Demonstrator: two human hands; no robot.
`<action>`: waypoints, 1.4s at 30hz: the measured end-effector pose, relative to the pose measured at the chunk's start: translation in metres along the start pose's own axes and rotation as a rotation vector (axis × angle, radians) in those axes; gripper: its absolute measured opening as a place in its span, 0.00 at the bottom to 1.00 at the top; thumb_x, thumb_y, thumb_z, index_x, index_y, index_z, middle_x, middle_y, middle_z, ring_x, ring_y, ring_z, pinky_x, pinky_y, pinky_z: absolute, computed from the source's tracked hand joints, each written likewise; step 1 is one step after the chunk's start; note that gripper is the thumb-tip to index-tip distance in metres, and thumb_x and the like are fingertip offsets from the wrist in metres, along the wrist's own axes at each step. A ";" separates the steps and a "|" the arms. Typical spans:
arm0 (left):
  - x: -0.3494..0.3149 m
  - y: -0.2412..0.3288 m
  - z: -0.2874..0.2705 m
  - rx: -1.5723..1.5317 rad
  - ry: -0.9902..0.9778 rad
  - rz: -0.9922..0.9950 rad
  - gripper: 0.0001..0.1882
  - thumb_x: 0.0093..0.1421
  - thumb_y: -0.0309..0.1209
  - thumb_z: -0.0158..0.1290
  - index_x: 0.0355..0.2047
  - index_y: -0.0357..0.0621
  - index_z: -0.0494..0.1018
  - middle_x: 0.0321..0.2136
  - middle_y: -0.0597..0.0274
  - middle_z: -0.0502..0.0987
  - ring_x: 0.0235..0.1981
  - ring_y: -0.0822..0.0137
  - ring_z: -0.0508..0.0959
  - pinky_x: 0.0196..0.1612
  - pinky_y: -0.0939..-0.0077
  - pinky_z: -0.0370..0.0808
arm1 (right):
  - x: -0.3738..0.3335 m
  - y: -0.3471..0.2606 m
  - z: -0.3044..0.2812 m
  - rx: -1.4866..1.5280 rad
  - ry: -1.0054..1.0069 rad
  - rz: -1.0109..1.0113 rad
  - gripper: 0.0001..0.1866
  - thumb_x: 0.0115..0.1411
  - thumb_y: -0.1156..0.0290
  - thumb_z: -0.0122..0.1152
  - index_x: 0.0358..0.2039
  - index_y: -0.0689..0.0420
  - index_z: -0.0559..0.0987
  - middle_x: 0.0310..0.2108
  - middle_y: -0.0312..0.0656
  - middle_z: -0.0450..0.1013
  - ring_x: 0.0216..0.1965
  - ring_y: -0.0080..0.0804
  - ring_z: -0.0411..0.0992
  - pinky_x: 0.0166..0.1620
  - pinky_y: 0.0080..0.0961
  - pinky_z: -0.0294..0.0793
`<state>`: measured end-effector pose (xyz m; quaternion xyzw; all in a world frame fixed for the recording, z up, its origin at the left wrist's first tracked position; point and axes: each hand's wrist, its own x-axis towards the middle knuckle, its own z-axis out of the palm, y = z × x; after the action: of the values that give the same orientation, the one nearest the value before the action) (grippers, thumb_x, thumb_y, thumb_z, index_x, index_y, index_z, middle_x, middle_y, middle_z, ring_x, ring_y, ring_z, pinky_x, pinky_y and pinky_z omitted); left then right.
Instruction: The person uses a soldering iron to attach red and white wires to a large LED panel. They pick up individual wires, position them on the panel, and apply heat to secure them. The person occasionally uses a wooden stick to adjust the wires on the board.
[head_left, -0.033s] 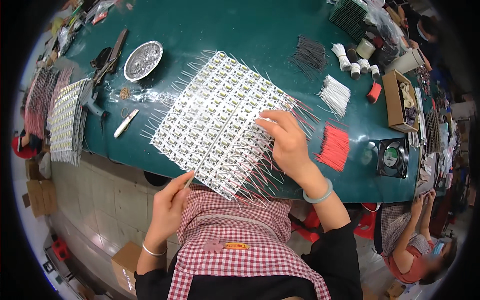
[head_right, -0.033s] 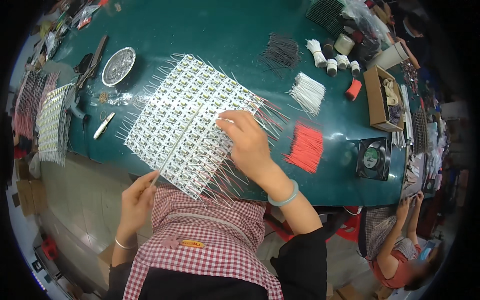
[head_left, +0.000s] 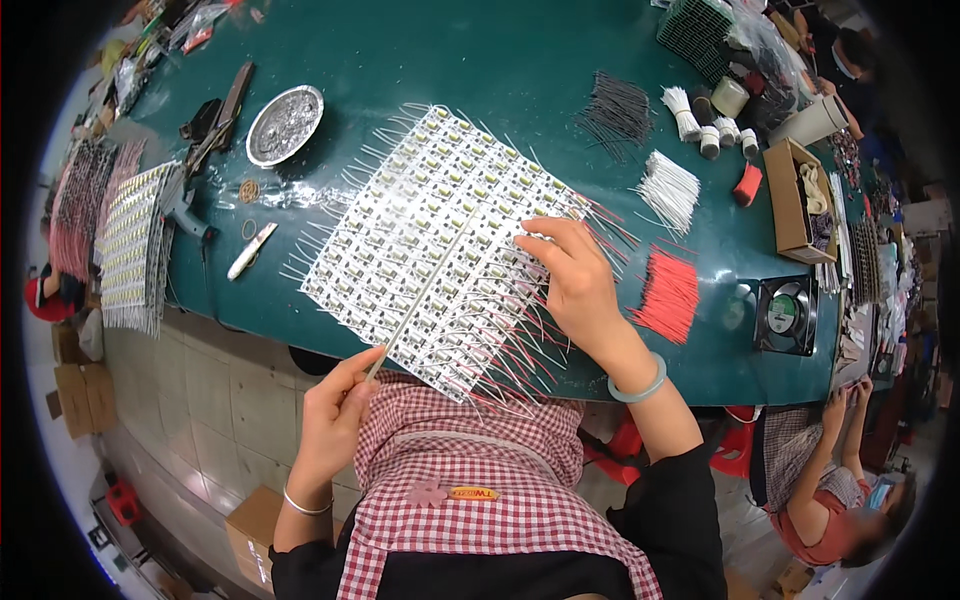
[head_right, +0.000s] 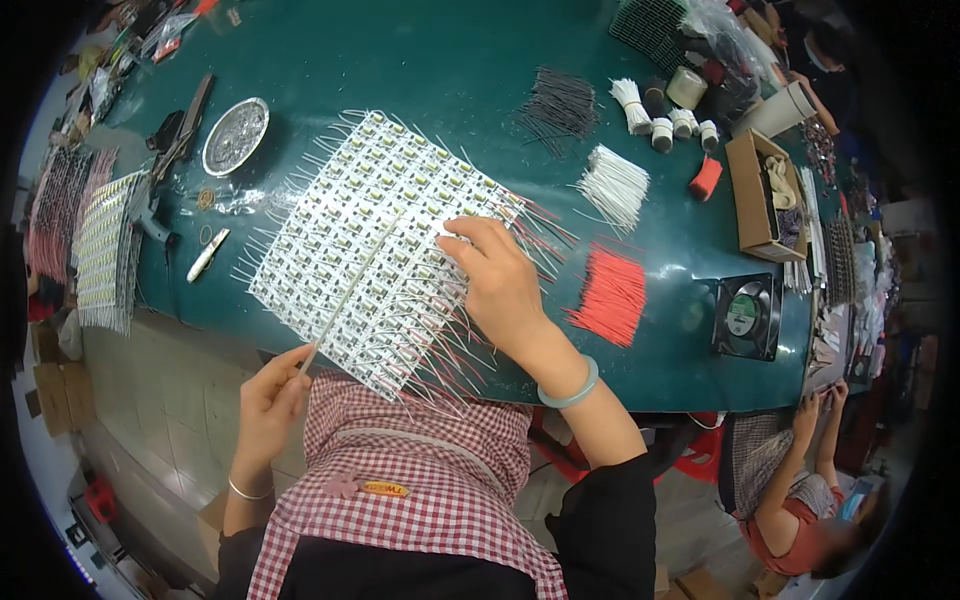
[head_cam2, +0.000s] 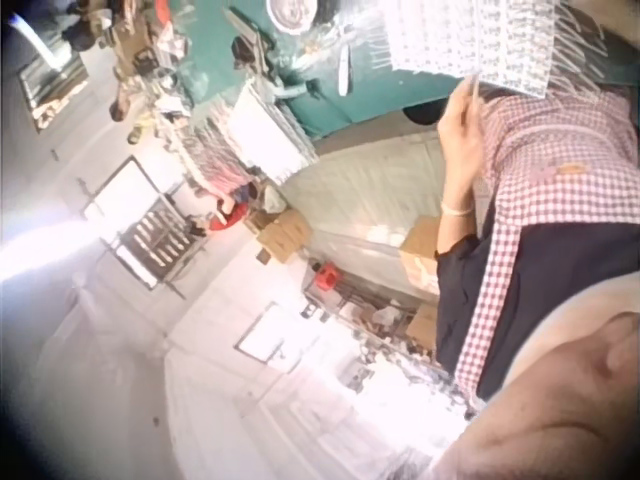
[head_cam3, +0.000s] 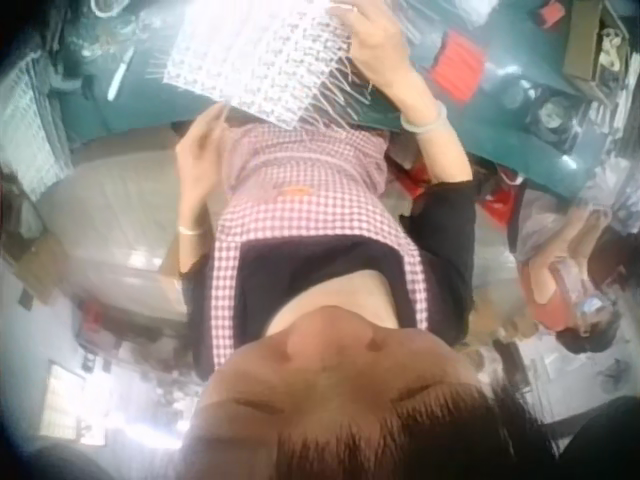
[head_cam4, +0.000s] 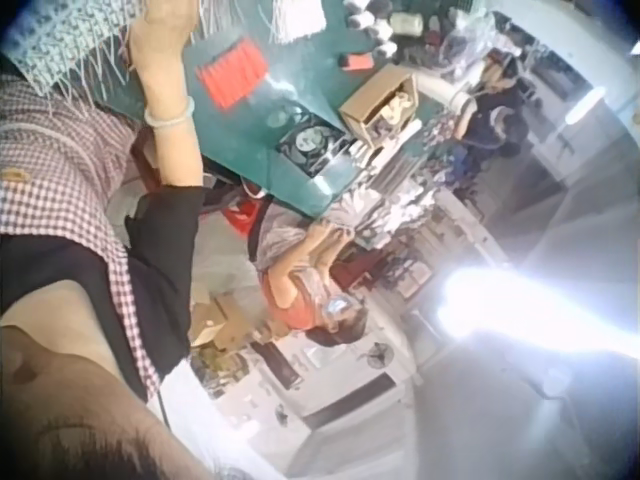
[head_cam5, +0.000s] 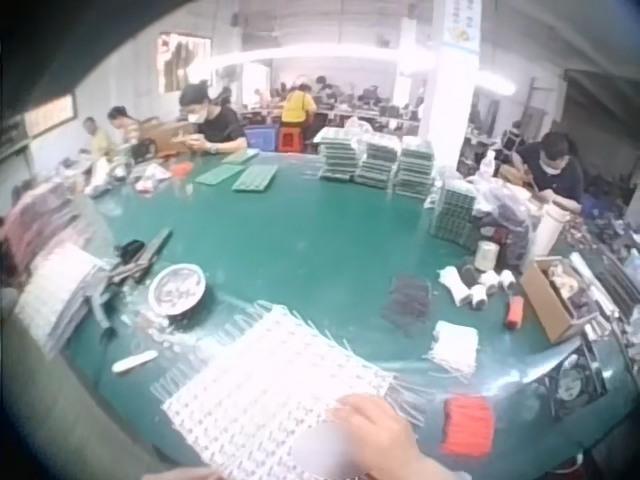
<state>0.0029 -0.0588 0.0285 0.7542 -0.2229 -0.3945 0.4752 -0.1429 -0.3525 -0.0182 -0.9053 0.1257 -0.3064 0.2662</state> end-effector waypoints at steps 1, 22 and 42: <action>0.003 0.002 -0.002 -0.075 -0.003 -0.020 0.20 0.67 0.18 0.48 0.59 0.37 0.74 0.26 0.71 0.73 0.21 0.84 0.65 0.24 0.86 0.61 | -0.001 0.007 0.002 -0.024 -0.013 0.009 0.20 0.48 0.87 0.56 0.43 0.61 0.80 0.47 0.45 0.76 0.50 0.45 0.74 0.51 0.36 0.77; 0.025 -0.015 0.016 -0.079 0.033 -0.060 0.19 0.66 0.17 0.49 0.57 0.37 0.76 0.32 0.70 0.77 0.26 0.83 0.64 0.30 0.87 0.64 | -0.005 0.012 0.014 -0.031 -0.065 0.082 0.19 0.51 0.87 0.56 0.45 0.64 0.79 0.49 0.45 0.75 0.53 0.46 0.73 0.54 0.37 0.75; 0.071 -0.003 0.052 0.406 0.104 0.414 0.20 0.65 0.16 0.48 0.57 0.38 0.75 0.35 0.47 0.80 0.32 0.61 0.78 0.39 0.71 0.74 | -0.005 0.011 0.012 -0.013 -0.046 0.067 0.19 0.51 0.87 0.57 0.46 0.64 0.79 0.48 0.44 0.75 0.51 0.45 0.73 0.54 0.38 0.75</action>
<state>0.0029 -0.1362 -0.0137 0.7916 -0.4218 -0.1975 0.3955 -0.1395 -0.3544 -0.0348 -0.9091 0.1517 -0.2755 0.2733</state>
